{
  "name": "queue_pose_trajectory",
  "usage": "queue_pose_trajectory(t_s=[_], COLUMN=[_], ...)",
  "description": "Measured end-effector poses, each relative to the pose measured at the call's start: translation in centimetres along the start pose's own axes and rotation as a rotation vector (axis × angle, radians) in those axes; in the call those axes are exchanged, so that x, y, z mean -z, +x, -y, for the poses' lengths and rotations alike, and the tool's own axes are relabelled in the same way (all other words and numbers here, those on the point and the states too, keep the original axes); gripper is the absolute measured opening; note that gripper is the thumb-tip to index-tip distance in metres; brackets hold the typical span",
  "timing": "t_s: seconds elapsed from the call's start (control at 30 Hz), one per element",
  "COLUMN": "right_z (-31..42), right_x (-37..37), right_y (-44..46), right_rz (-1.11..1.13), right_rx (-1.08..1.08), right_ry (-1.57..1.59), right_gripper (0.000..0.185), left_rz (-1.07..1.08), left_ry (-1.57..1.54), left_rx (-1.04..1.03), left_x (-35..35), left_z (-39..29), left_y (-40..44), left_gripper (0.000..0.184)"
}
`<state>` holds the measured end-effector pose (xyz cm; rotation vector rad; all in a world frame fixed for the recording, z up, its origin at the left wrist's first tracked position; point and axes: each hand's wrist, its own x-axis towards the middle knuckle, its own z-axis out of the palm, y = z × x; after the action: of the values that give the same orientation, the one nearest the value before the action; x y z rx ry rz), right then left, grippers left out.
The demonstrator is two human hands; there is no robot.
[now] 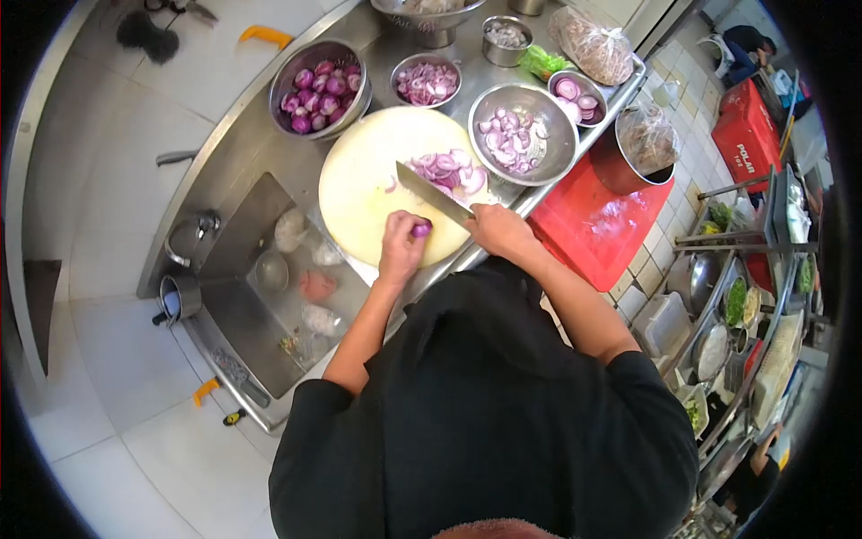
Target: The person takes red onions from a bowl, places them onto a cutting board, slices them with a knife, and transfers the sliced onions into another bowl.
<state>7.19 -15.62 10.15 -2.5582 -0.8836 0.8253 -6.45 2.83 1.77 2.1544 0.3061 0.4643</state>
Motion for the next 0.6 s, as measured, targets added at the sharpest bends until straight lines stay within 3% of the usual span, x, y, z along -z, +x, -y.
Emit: queue_pose_trajectory(t_s=[0.1,0.2,0.43,0.6], right_z=[0.0,0.0,-0.4,0.0], right_x=[-0.2,-0.7,-2.0,-0.8], right_y=[-2.4,-4.6,-6.0,-6.9], right_rz=[-0.020,-0.038,-0.044,-0.058], right_rx=[-0.005,0.016,0.073,0.113], right_ry=[0.043,0.033,-0.070,-0.118], right_gripper=[0.032,0.030,0.026,0.025], left_rz=[-0.017,-0.008,0.137,0.228], left_ry=[0.073,0.092,0.112,0.137], left_rx=[-0.150,-0.139,-0.325,-0.275], left_x=[-0.2,0.6,0.8,1.2], left_z=[-0.7,-0.2,0.0,-0.6], left_y=[-2.8,-3.2,-0.7,0.2], left_gripper=[0.032,0.038,0.022,0.021])
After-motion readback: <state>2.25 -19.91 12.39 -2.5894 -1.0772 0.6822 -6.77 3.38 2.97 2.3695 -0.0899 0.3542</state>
